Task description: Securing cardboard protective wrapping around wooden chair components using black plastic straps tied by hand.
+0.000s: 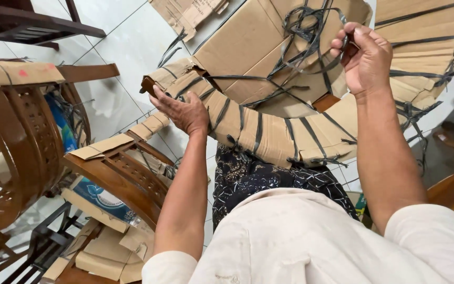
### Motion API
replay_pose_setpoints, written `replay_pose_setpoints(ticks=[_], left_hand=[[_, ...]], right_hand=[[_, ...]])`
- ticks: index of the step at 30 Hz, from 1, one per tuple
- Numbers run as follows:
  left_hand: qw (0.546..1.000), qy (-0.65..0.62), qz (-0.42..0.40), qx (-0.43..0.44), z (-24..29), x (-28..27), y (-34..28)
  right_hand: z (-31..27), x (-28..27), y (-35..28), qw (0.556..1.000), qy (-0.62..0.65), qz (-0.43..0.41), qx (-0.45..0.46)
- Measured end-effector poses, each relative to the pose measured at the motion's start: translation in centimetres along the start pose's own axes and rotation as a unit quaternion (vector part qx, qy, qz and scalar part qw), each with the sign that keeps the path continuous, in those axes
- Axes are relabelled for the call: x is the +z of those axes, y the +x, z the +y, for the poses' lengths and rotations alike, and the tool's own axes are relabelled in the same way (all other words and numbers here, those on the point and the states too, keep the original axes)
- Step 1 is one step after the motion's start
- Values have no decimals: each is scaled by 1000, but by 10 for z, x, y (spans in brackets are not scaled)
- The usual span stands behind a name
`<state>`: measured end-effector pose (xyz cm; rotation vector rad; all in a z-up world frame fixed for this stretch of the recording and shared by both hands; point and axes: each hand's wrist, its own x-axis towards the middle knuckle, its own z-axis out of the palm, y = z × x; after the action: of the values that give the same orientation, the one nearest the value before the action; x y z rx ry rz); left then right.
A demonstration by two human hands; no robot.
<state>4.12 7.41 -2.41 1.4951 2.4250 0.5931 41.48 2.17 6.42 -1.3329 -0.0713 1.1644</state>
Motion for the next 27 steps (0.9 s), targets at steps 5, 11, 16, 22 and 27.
replay_pose_setpoints(ticks=[5,11,16,22,27], left_hand=[[996,-65,-55,-9,4,-22,-2],[961,-123,-121,218,46,-78,-65],[829,-179,-477,231,58,-65,-105],[659,-511,-531,-152,43,-69,-94],[688,-497,-498,-179,30,-67,-83]], right_hand=[[26,-3,-2,994,-93,52,17],[55,21,-19,995,-24,63,69],[89,59,-60,990,-18,-84,115],[112,81,-117,969,-147,-187,72],[108,89,-145,918,-235,-284,145]])
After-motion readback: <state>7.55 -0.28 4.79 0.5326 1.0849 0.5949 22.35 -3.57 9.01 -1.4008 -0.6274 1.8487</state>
